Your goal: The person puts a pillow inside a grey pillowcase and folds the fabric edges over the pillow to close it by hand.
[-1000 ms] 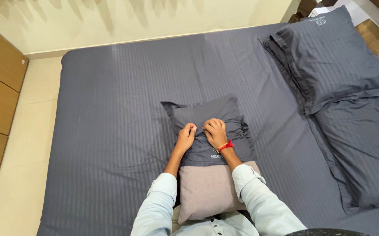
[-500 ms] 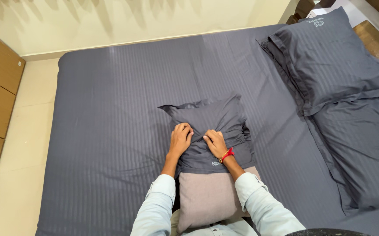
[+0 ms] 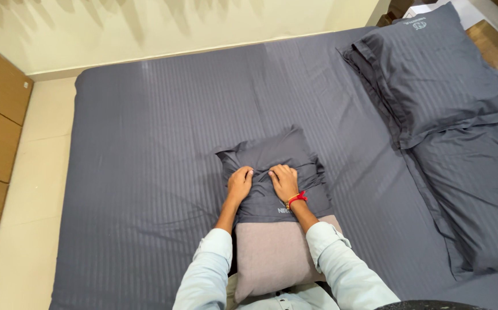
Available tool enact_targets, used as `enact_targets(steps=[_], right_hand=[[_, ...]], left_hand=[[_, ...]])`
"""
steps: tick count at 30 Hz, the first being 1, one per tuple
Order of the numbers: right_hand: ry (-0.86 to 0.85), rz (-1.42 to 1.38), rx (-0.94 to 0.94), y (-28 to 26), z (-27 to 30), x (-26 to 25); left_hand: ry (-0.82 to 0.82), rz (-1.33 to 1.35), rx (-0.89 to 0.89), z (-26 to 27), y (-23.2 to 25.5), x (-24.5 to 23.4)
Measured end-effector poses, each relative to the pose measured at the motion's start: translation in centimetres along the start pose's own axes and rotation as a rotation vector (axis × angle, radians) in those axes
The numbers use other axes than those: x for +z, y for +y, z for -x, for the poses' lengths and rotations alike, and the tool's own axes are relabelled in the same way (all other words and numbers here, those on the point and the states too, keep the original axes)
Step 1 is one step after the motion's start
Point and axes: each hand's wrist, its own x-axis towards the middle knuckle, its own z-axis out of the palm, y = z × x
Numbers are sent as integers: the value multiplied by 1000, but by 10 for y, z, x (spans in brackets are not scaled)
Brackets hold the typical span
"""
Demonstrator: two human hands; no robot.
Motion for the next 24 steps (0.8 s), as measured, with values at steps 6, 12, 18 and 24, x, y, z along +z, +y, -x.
enact_targets(steps=[6, 12, 18, 24], right_hand=[[-107, -124, 60, 10, 12, -1], [-98, -203, 24, 9, 11, -3], [-57, -238, 21, 8, 9, 2], [-32, -248, 105, 17, 11, 13]], left_hand=[[8, -146, 139, 2, 4, -34], [164, -282, 312, -7, 5, -47], [1, -383, 182, -12, -32, -33], [69, -180, 283, -1, -28, -37]])
